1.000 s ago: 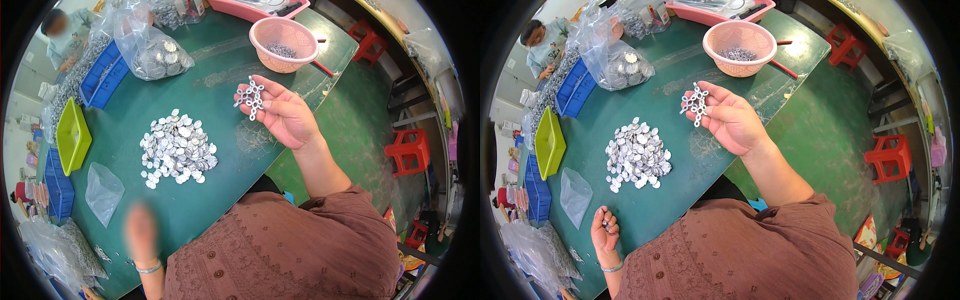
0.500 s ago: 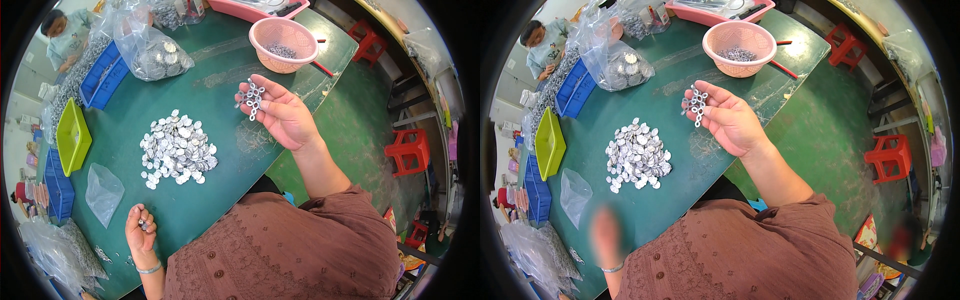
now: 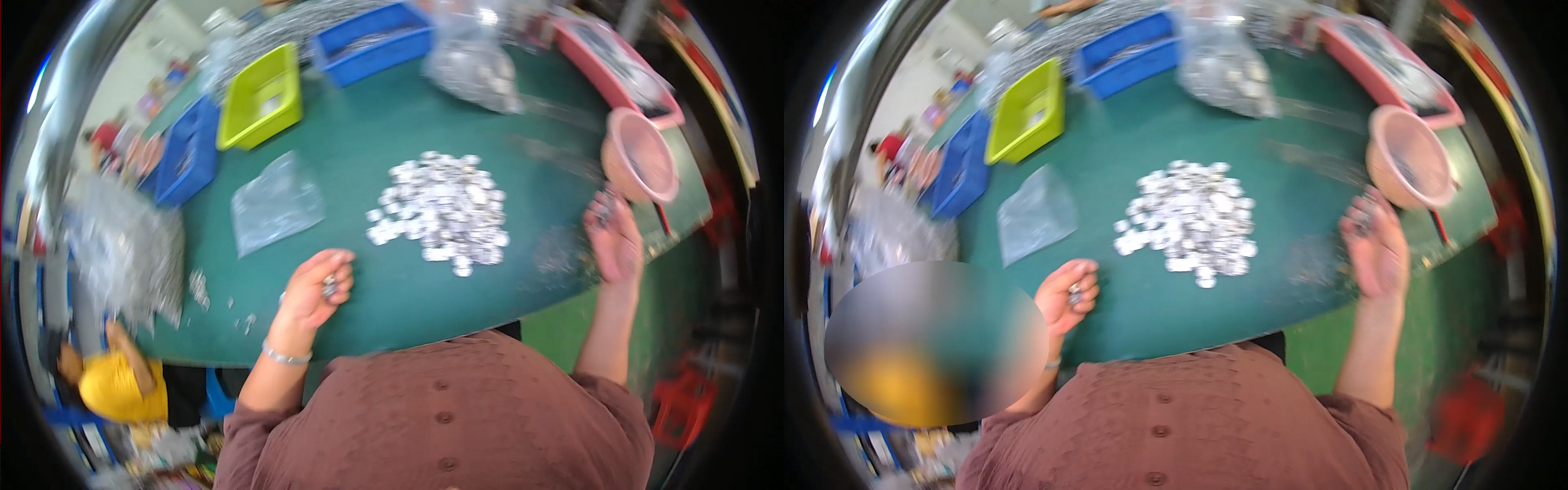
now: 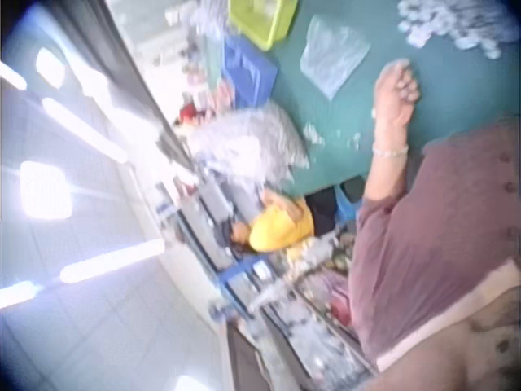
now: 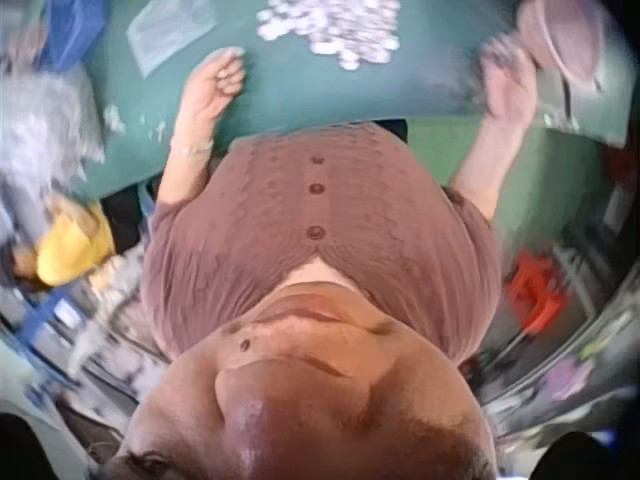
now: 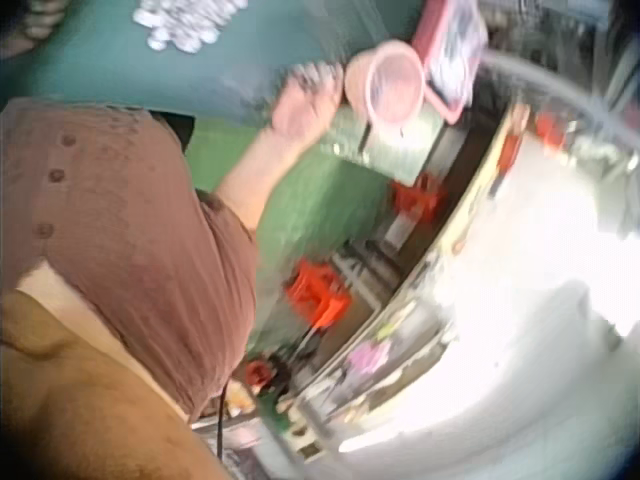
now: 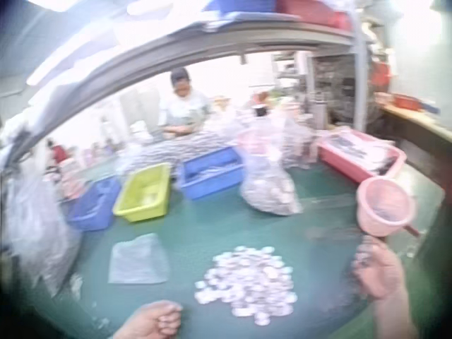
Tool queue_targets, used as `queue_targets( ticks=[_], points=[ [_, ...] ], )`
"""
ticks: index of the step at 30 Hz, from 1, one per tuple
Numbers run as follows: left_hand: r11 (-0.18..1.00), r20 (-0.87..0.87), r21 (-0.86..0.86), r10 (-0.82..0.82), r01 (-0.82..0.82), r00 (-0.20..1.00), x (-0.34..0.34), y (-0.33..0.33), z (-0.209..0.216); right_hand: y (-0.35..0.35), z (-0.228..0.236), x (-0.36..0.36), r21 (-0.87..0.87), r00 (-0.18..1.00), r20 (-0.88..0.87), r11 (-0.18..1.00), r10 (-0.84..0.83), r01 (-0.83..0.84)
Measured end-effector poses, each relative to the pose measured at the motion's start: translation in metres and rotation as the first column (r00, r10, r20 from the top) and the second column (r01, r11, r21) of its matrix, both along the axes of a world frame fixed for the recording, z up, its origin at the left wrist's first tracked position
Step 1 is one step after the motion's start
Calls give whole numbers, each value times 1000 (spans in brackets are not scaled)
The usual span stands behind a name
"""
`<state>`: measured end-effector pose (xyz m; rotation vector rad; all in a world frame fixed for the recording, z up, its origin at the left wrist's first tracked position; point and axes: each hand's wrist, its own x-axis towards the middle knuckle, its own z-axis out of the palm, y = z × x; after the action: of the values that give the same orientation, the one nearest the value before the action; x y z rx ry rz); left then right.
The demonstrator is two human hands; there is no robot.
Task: The person sits at a workbench and assembles small silver jewelry components by hand. They pick up flat silver pieces and link them with small metal rings, placing the finished assemblies into a pink basket. The person also handles plastic bags containing loose components.
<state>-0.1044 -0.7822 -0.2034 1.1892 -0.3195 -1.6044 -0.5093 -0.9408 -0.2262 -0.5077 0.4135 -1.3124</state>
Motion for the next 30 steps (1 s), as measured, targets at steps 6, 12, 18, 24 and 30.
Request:
queue_targets(
  ticks=[6, 12, 18, 24, 30],
  points=[
    [999, 4, 13, 50, -50, 999, 5, 9, 6, -17, -12, -26, 82, 967, -251, 994, -45, 68],
    [996, 6, 7, 84, -84, 996, 8, 14, 5, -11, 13, 3, 275, 945, -292, 933, -148, 231],
    [991, 564, -122, 119, -59, 817, 22, 10, 19, -17, -4, -13, 157, 969, -247, 985, -25, 65],
    [880, 862, 239, 2, 411, -507, 60, -30, 36, -15, 8, 8, 150, 942, -335, 988, 30, 22],
    [799, 626, 506, -80, 326, -775, 93, -49, 52, -4, 30, 39, 155, 913, -331, 968, 239, -197]
  ],
)
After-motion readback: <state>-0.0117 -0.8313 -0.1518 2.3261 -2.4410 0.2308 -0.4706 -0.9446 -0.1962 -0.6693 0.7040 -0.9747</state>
